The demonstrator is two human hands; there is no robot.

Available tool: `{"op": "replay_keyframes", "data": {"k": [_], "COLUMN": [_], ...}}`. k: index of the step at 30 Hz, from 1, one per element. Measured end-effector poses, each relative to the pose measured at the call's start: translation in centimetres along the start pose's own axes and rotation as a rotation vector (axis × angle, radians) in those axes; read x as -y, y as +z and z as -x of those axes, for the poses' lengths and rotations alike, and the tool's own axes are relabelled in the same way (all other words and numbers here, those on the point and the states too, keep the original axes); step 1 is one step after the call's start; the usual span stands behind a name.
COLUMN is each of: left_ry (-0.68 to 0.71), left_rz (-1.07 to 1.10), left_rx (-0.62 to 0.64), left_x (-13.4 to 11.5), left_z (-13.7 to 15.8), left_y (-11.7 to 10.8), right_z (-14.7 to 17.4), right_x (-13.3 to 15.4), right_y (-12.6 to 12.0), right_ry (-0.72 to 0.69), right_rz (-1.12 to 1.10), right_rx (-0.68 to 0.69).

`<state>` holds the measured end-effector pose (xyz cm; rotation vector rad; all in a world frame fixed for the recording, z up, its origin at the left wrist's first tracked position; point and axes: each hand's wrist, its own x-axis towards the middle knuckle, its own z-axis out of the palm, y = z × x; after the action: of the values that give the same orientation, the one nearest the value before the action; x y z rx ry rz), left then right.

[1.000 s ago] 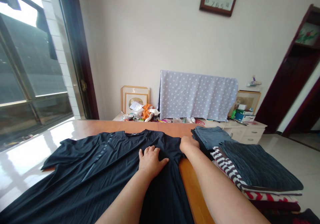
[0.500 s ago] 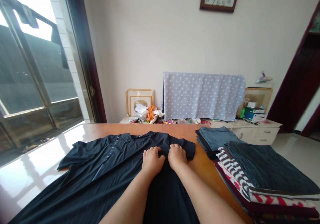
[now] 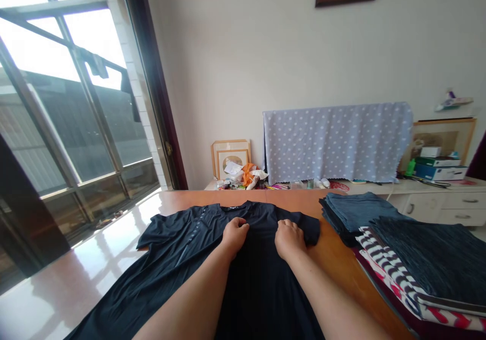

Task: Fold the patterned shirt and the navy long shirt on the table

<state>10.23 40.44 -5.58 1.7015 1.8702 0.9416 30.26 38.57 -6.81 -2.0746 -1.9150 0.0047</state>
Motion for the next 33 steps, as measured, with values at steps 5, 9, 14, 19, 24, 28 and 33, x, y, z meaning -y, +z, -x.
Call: {"op": "replay_keyframes", "data": {"k": [5,9,14,19,24,28,33], "left_ry": [-0.018,-0.026,-0.040,0.008,0.057,-0.007,-0.013], "left_rz": [-0.037,-0.140,-0.300,-0.348,-0.336,-0.341,-0.243], "left_rx": [-0.039,-0.102,-0.117,-0.033,0.098,0.166,0.048], "left_x": [2.0,4.4,6.7,6.6,5.5,5.4,5.3], "left_z": [-1.5,-4.1,-8.0,-12.2,-15.4,-16.7,-16.9], "left_y": [-2.8,-7.2,-11.8,-10.7,-6.7,-5.1,-4.7], "right_z": [0.1,0.0,-0.3,-0.3,-0.2,-0.2,-0.1], "right_x": [-0.2,-0.3,-0.4,-0.3,0.0,0.1,0.1], "right_y": [0.2,0.5,1.0,1.1,0.7,0.6,0.5], "right_ry": [-0.010,-0.018,-0.026,-0.024,-0.007,-0.001,-0.008], "right_rz": [-0.011,-0.026,-0.039,-0.050,-0.057,-0.043,-0.044], "right_rx": [-0.001,-0.013,-0.038,-0.039,-0.047,-0.057,-0.061]}}
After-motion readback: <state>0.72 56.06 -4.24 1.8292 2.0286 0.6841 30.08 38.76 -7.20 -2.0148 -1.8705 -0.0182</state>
